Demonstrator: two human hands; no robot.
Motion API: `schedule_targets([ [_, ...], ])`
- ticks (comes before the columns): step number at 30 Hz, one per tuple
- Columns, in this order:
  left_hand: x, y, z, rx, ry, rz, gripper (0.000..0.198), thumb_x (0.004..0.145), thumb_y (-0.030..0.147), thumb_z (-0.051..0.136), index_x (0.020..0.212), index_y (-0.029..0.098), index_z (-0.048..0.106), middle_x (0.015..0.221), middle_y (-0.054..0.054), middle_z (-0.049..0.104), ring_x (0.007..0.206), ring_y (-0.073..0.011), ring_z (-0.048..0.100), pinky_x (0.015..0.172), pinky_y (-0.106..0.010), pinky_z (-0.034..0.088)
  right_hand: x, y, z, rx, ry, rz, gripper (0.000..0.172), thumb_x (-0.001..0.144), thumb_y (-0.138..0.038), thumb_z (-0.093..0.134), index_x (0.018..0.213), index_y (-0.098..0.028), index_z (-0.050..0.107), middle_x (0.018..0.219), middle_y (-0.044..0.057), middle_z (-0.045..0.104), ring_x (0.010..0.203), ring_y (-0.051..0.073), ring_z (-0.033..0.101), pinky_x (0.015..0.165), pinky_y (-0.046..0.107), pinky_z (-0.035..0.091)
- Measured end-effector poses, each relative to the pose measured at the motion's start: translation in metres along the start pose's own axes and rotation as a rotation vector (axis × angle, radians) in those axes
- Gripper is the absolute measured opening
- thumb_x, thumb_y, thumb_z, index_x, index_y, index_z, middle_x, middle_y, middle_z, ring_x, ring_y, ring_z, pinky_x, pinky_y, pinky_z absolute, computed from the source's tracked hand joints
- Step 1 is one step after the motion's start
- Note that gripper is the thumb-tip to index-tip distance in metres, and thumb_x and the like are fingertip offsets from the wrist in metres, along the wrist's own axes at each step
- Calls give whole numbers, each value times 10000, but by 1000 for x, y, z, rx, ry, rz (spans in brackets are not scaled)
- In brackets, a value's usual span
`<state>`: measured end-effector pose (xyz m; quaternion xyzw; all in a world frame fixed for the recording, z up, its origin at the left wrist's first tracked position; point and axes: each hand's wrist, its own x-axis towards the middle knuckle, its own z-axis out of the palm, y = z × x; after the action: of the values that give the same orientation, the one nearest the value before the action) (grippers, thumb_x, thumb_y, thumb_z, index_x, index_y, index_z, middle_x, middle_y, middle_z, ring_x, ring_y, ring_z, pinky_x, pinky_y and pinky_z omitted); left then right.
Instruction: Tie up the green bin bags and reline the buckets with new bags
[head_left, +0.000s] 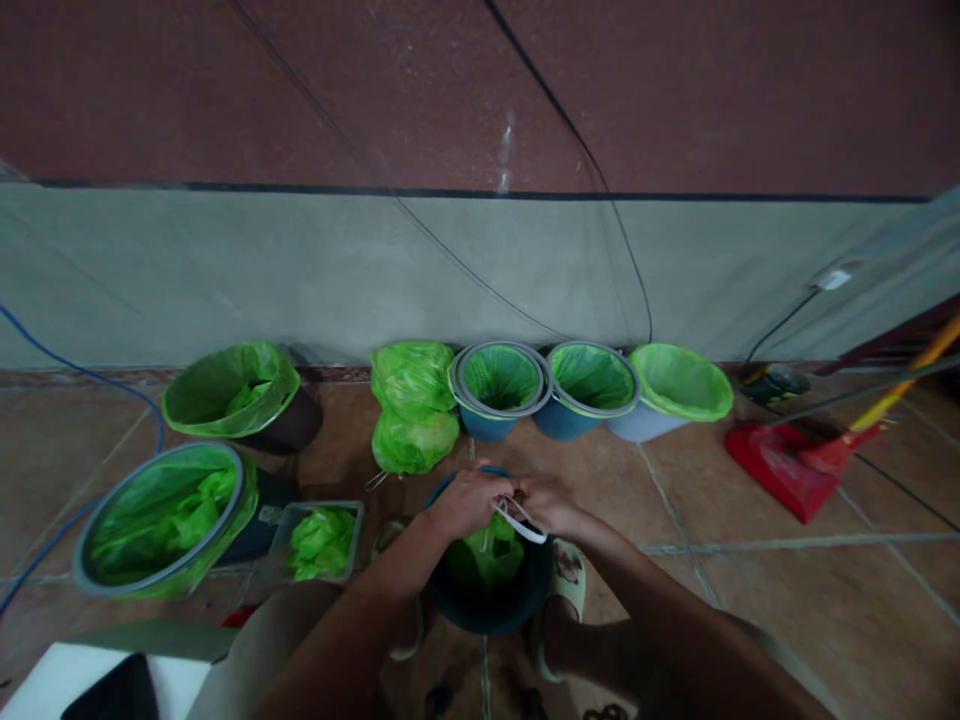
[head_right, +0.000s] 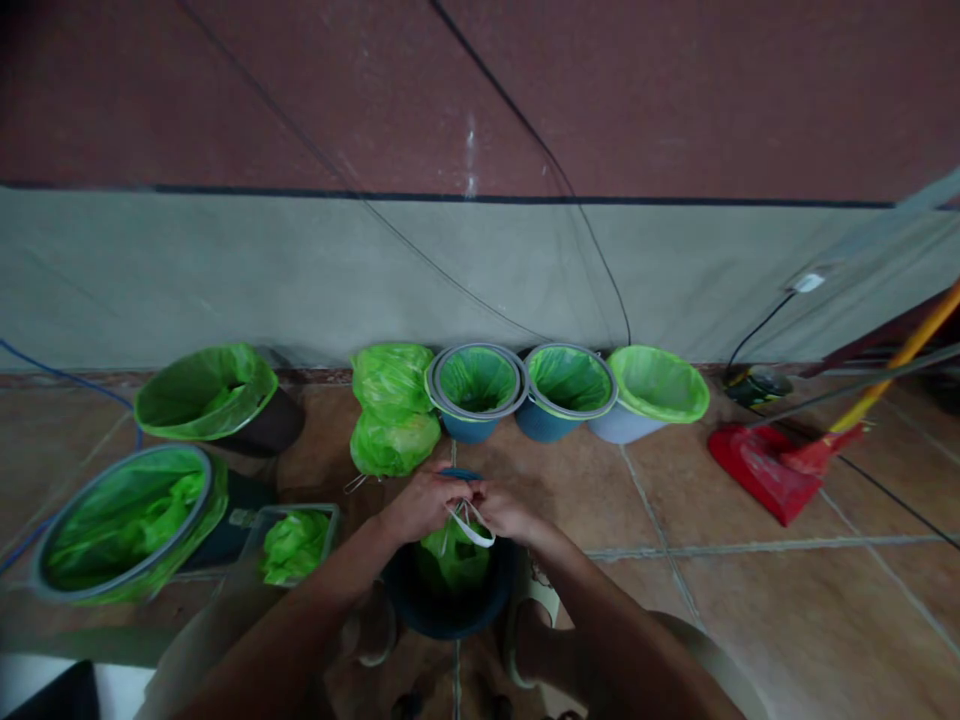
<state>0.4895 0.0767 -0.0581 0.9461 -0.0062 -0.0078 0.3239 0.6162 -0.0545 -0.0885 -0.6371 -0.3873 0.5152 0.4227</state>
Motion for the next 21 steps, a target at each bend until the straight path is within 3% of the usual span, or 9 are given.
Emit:
schedule_targets([
  [6,-4,-1,12,252,101,88,132,939,183,523,935,186,655,984,-40,709,949,-167,654,1125,-379,307,-2,-3,0,338,-20,137,347,642,-436,758,832,-180,622,649,-32,613,536,84,499,535,212,380],
  [9,-7,4,12,330,195,75,126,942,225,544,981,196,660,1004,-26,681,958,-168,640,1094,-401,338,-4,-2,-2,381,-56,133,404,612,-465,806,830,-170,636,665,-22,624,560,84,519,565,215,397],
  [12,-9,7,9,356,256,8,172,956,291,527,972,209,679,968,-36,651,939,-183,621,968,-364,427,-4,1,-4,352,-18,151,433,624,-508,801,842,-167,649,698,-7,632,592,94,538,593,228,409],
  [16,-6,4,9,198,253,-126,213,962,253,498,852,185,668,891,-32,626,841,-157,612,784,-270,470,-2,2,-8,74,126,134,331,790,-501,636,836,-174,659,735,13,643,636,120,552,613,249,414],
  [21,1,-3,14,-71,339,-259,229,910,130,497,774,164,678,811,-35,658,799,-143,625,765,-244,465,-2,-8,-16,-558,272,18,250,896,-305,488,799,-178,680,766,51,675,731,154,592,698,265,414],
])
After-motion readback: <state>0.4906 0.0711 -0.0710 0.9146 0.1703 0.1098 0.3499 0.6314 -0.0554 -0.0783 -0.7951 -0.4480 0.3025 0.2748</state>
